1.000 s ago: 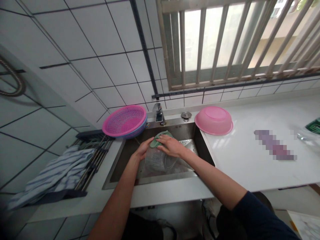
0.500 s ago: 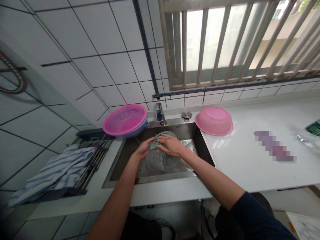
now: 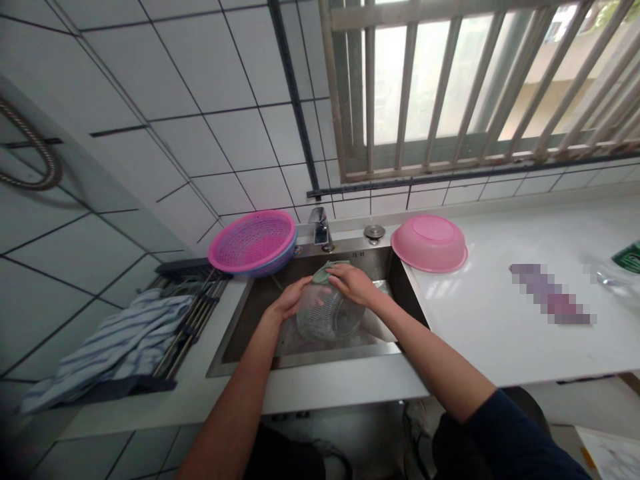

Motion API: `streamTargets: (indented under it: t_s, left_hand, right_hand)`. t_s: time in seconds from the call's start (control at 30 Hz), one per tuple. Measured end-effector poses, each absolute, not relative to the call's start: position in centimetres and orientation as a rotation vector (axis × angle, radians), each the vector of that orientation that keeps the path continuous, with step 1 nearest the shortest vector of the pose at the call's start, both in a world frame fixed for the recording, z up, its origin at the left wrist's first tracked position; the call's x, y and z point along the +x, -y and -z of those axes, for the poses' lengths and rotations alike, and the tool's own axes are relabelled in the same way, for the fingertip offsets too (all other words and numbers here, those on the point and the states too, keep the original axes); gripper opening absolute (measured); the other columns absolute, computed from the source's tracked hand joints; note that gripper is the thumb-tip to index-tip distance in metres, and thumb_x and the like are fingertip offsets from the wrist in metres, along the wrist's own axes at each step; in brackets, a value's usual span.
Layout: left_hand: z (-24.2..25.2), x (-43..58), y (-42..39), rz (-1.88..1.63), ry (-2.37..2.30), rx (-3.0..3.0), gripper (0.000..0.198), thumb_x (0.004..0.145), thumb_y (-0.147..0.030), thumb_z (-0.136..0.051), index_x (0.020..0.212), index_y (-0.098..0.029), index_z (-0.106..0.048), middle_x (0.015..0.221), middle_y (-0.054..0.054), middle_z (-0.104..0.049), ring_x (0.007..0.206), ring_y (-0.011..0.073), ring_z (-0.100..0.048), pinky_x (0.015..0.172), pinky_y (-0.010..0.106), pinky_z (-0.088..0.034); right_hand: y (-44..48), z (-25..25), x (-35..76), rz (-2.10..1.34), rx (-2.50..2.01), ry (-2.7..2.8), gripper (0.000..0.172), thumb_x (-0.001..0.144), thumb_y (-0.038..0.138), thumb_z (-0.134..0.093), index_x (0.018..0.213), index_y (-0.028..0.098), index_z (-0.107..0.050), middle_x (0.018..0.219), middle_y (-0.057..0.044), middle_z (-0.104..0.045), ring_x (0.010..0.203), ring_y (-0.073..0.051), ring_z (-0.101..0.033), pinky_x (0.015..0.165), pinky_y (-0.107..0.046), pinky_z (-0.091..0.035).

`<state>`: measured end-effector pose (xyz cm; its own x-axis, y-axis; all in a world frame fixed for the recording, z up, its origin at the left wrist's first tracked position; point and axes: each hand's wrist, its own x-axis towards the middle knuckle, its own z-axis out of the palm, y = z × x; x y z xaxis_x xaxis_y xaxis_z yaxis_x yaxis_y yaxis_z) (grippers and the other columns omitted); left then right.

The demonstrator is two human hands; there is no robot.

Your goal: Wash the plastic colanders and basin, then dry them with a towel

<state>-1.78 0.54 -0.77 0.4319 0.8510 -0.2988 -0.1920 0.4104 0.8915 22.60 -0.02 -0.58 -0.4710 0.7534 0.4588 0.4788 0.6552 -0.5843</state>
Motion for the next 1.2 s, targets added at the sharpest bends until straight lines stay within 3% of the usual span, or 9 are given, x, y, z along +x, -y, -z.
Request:
streamTargets:
  t_s: [0.1,0.2,0.37,0.5,0.63,0.77,0.97,1.07,1.2]
  left_hand:
    - [0.6,-2.0,-0.4,-0.678,-0.764,0.996,0.040,0.098,-0.044,-0.066,0.118,-0.012,-0.078,0.111,0.019,-0.083,0.083,0.0288,-0.080,0.087,0.042,-0.060]
    - [1.0,-2.1,-0.6,-0.680,-0.773,1.042,0.037,0.095,-0.041,-0.067,0.115,-0.012,-0.079,0.115,0.019,-0.082,0.091,0.0302,-0.080,0.093,0.043,-0.060]
    - [1.7,-1.9,-1.1,-0.752,-0.913,0.970,0.027,0.097,-0.029,-0.060,0.104,-0.012,-0.081,0.107,0.017,-0.083,0.090,0.0274,-0.079,0.087,0.039,-0.061]
    - [1.4,-2.0,-1.2,-0.812,-0.990,0.865,0.026,0.101,-0.035,-0.065,0.102,-0.013,-0.079,0.096,0.013,-0.083,0.084,0.0246,-0.079,0.085,0.035,-0.060]
    - [1.0,-2.1,-1.2,-0.817,-0.987,0.800,0.038,0.104,-0.047,-0.065,0.107,-0.011,-0.078,0.096,0.015,-0.083,0.087,0.0249,-0.080,0.083,0.032,-0.059]
    - [1.2,-2.2,-1.2,-0.885,-1.083,0.804,0.032,0.105,-0.040,-0.065,0.100,-0.012,-0.079,0.091,0.012,-0.083,0.077,0.0217,-0.077,0.074,0.029,-0.058]
    - [1.7,-2.6,-1.5,-0.871,-1.083,0.819,0.032,0.097,-0.044,-0.076,0.094,-0.012,-0.080,0.089,0.010,-0.082,0.075,0.0197,-0.076,0.069,0.026,-0.056]
    - [1.6,-2.5,-1.5,-0.906,-1.043,0.834,0.029,0.097,-0.041,-0.076,0.097,-0.012,-0.081,0.093,0.011,-0.083,0.078,0.0196,-0.076,0.072,0.026,-0.057]
    - [1.2,-2.2,-1.4,-0.877,-1.010,0.842,0.030,0.103,-0.037,-0.067,0.100,-0.011,-0.080,0.087,0.011,-0.082,0.063,0.0190,-0.071,0.064,0.030,-0.057]
  right_hand:
    - [-0.6,1.4,23.6,-0.468,-1.080,2.059,0.050,0.111,0.045,-0.047,0.152,0.020,-0.064,0.153,-0.016,-0.064,0.149,-0.031,-0.056,0.125,-0.054,-0.044]
    - [-0.9,2.1,23.7,-0.438,-1.120,2.049,0.055,0.111,0.049,-0.046,0.153,0.017,-0.062,0.154,-0.019,-0.063,0.151,-0.032,-0.053,0.128,-0.054,-0.041]
    - [-0.8,3.3,22.9,-0.449,-1.153,2.119,0.063,0.110,0.050,-0.050,0.158,0.011,-0.054,0.161,-0.025,-0.054,0.154,-0.035,-0.048,0.127,-0.059,-0.040]
    - [0.2,3.3,21.5,-0.443,-1.075,2.213,0.066,0.110,0.053,-0.050,0.161,0.011,-0.050,0.164,-0.025,-0.050,0.157,-0.035,-0.044,0.129,-0.059,-0.038]
    - [1.7,2.4,19.6,-0.374,-0.937,2.338,0.067,0.109,0.055,-0.052,0.161,0.011,-0.051,0.163,-0.024,-0.052,0.158,-0.035,-0.041,0.130,-0.058,-0.037]
    - [3.3,1.7,18.1,-0.281,-0.884,2.419,0.072,0.106,0.057,-0.058,0.159,0.008,-0.052,0.162,-0.026,-0.051,0.159,-0.038,-0.039,0.129,-0.059,-0.037]
    - [4.0,1.5,17.3,-0.243,-0.613,2.583,0.064,0.106,0.056,-0.061,0.151,0.011,-0.062,0.155,-0.018,-0.062,0.159,-0.035,-0.039,0.134,-0.056,-0.030]
    - [2.6,0.9,18.5,-0.290,-0.616,2.543,0.052,0.109,0.048,-0.057,0.149,0.016,-0.065,0.151,-0.014,-0.066,0.156,-0.031,-0.045,0.133,-0.053,-0.033]
    - [0.5,0.2,21.0,-0.362,-0.806,2.335,0.046,0.113,0.040,-0.048,0.151,0.020,-0.064,0.154,-0.014,-0.064,0.150,-0.028,-0.054,0.129,-0.052,-0.040]
